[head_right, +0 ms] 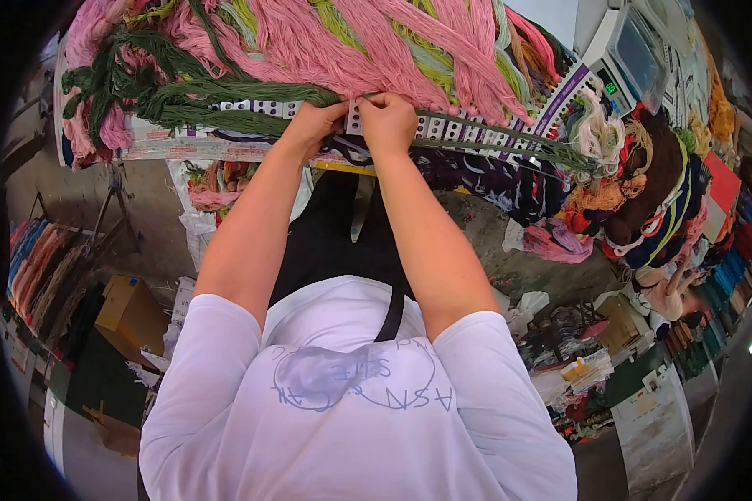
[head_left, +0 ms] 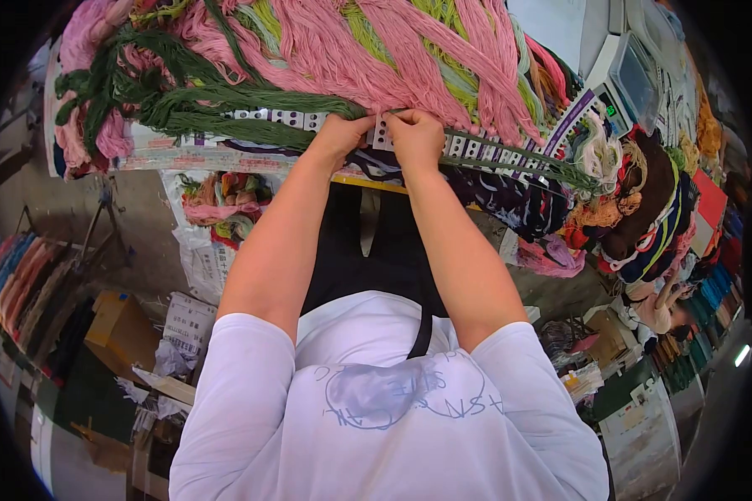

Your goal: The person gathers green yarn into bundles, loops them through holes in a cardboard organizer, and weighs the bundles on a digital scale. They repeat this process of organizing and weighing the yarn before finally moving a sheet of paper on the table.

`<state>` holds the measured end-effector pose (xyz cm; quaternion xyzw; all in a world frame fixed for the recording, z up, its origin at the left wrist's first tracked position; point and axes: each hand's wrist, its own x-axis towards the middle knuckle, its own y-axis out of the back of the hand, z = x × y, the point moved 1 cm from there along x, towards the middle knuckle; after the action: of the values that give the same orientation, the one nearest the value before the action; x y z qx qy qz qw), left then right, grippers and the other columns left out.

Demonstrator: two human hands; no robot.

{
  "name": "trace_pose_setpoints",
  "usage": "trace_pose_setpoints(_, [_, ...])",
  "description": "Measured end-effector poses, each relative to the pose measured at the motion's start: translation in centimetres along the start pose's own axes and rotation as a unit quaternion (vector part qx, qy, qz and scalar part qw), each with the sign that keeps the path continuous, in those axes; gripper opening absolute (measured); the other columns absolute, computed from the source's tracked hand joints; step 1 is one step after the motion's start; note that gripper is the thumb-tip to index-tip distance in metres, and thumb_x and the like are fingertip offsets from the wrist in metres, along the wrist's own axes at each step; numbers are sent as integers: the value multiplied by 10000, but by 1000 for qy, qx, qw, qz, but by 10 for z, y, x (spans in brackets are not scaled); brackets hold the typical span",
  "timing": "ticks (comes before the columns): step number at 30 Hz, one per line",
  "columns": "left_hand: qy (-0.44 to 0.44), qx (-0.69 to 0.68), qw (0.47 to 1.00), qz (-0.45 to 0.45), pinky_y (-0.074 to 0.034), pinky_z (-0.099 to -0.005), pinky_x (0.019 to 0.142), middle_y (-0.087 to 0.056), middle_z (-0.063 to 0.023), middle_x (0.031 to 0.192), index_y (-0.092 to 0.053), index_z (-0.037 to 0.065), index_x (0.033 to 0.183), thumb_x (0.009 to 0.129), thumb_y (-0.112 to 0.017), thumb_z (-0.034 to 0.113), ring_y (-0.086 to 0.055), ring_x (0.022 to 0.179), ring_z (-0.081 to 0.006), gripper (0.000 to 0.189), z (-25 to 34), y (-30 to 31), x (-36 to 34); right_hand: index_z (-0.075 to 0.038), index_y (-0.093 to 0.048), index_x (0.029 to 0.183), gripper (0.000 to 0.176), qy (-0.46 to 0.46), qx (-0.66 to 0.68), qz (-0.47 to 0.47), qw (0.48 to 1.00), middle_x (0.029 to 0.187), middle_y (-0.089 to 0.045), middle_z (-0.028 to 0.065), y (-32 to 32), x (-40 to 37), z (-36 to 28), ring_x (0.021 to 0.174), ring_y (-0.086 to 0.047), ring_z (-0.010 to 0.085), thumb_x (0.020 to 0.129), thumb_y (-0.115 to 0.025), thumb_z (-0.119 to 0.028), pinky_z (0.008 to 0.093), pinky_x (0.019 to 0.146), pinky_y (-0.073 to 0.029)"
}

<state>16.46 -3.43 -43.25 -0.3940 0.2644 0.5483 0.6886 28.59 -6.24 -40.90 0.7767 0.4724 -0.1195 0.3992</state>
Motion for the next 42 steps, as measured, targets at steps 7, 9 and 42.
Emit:
trace_pose_setpoints(7, [-29,17,999,-15,-406,-250,524,-599,-20,750,-628,26,835,757,-692,142,-527,598,-111,154,-3,4,7,-48,-613,715,115,303,-159,77,936,823,-594,100,-1,-15,2,688,-577,300,753,-608,-157,387,616,-455])
trace_pose_setpoints(9, [-52,24,998,-11,-411,-250,529,-601,-21,756,-629,22,840,757,-694,144,-534,602,-115,161,-3,3,6,-45,-638,797,102,323,-115,41,938,841,-591,96,2,-20,7,722,-581,293,759,-580,-119,361,655,-461])
trace_pose_setpoints(42, [-181,176,958,-136,-428,-240,611,-451,5,757,-379,58,764,744,-573,-26,-458,690,-75,213,29,-6,-17,-55,-530,893,192,385,-112,-23,916,861,-554,114,35,-12,-10,777,-555,329,705,-560,-32,399,671,-448])
